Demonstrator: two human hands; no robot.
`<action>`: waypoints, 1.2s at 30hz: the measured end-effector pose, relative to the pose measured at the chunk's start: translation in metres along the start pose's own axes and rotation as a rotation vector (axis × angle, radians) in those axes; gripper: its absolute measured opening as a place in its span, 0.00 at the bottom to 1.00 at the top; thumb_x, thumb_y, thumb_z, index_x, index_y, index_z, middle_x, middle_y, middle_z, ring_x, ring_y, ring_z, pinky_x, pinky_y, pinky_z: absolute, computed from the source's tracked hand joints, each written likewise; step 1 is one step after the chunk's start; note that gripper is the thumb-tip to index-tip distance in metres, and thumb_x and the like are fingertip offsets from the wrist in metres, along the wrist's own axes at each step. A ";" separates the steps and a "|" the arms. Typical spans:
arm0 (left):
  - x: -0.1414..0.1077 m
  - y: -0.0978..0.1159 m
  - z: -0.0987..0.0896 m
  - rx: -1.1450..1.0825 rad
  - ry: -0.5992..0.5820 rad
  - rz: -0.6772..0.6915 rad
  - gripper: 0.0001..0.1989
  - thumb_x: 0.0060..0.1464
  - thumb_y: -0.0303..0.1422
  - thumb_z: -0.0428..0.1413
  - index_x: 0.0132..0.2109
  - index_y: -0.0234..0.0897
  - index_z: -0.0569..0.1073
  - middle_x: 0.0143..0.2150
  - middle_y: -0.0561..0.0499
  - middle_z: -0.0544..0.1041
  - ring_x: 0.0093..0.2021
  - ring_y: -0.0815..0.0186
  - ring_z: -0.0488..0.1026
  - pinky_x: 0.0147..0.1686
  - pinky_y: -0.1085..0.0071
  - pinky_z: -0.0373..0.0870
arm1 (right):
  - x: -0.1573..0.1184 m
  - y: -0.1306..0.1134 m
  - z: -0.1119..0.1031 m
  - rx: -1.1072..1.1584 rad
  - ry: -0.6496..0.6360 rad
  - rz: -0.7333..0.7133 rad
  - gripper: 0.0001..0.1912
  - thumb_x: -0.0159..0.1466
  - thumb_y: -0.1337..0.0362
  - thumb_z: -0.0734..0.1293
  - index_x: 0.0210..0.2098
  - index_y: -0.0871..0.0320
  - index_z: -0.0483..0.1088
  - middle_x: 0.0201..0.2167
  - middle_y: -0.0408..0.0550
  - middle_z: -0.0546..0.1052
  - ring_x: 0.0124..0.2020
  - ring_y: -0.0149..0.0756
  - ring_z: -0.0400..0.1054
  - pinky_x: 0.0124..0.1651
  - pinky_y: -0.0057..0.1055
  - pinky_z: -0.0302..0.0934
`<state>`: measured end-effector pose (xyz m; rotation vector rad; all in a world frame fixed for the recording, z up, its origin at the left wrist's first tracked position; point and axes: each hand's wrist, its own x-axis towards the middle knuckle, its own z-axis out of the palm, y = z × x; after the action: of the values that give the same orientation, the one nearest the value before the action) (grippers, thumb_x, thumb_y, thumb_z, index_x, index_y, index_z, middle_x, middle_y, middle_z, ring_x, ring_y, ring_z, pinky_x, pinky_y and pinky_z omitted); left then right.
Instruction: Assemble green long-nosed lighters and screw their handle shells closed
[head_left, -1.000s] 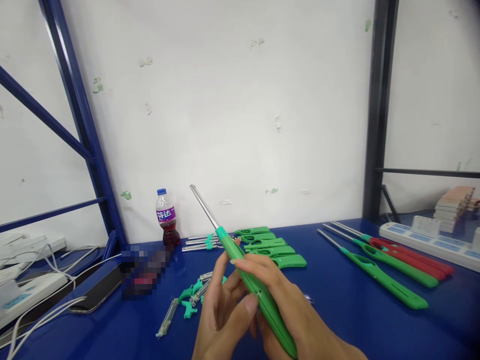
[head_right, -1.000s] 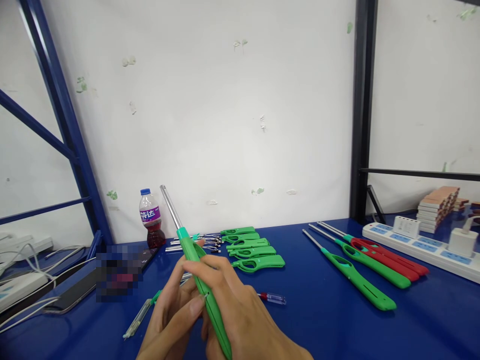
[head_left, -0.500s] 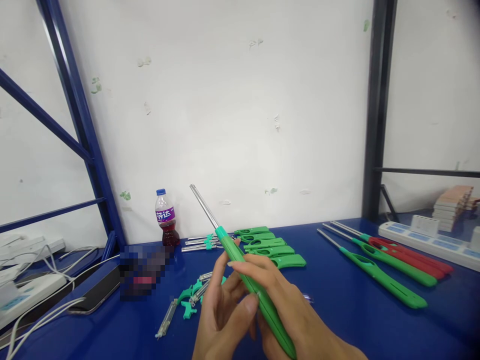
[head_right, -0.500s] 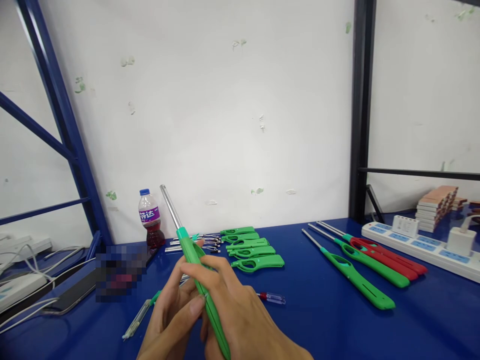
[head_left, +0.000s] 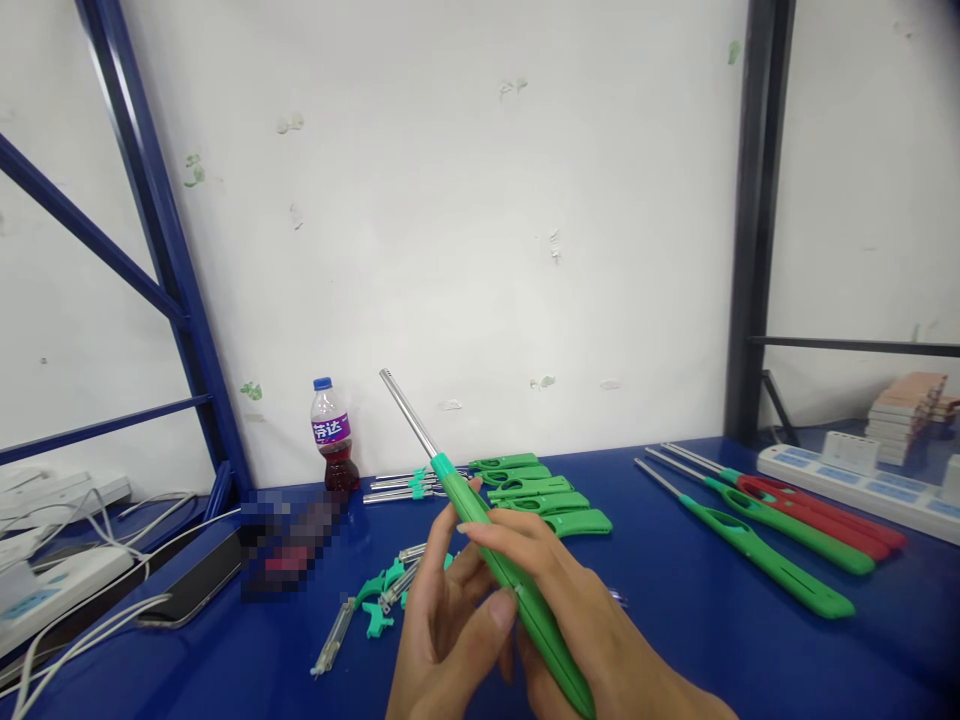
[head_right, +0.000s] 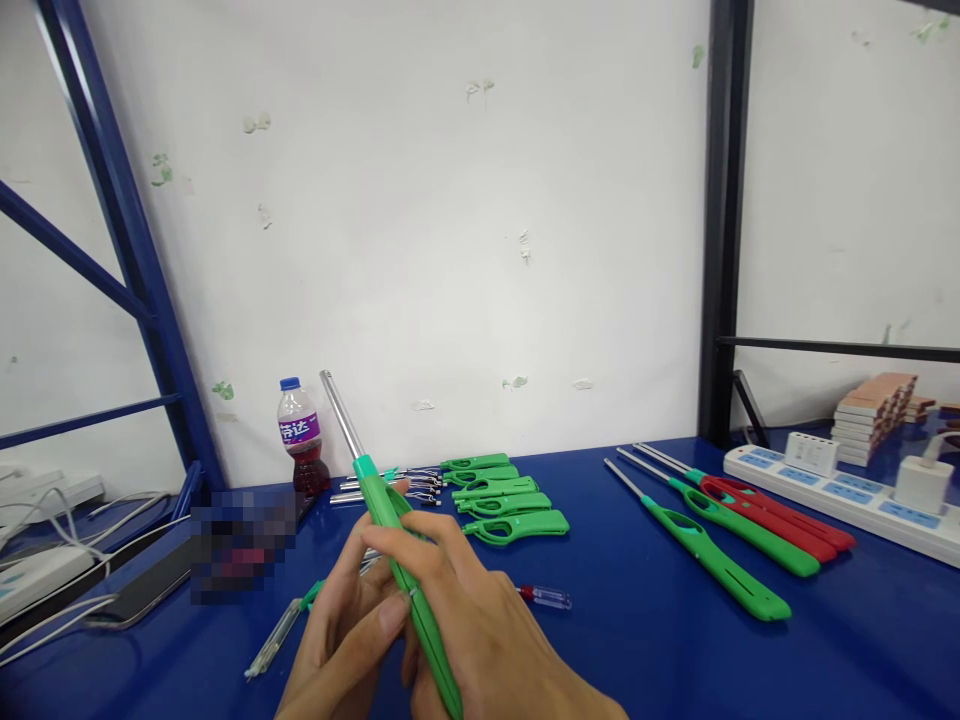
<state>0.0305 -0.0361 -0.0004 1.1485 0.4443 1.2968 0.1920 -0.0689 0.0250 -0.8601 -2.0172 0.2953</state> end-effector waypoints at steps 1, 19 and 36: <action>0.000 0.000 0.000 -0.001 -0.004 -0.001 0.60 0.56 0.44 0.71 0.81 0.48 0.40 0.61 0.38 0.80 0.60 0.43 0.78 0.40 0.66 0.76 | 0.000 0.000 0.000 -0.003 0.000 0.001 0.46 0.62 0.76 0.61 0.75 0.39 0.54 0.73 0.55 0.63 0.38 0.37 0.79 0.38 0.34 0.75; 0.003 -0.005 0.005 -0.052 0.011 -0.032 0.60 0.53 0.44 0.73 0.80 0.51 0.42 0.57 0.41 0.81 0.49 0.52 0.81 0.30 0.73 0.70 | 0.003 0.009 0.002 -0.034 -0.080 -0.002 0.45 0.61 0.75 0.61 0.74 0.38 0.53 0.69 0.55 0.67 0.37 0.37 0.78 0.41 0.37 0.73; 0.005 -0.008 0.006 -0.100 -0.003 -0.081 0.56 0.53 0.44 0.73 0.79 0.47 0.51 0.38 0.50 0.80 0.26 0.68 0.72 0.28 0.72 0.67 | 0.009 0.016 0.010 -0.113 -0.061 -0.070 0.31 0.61 0.76 0.60 0.60 0.43 0.66 0.53 0.51 0.71 0.36 0.35 0.73 0.29 0.25 0.63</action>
<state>0.0402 -0.0329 -0.0029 1.0392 0.4153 1.2333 0.1883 -0.0505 0.0172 -0.8571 -2.1321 0.1707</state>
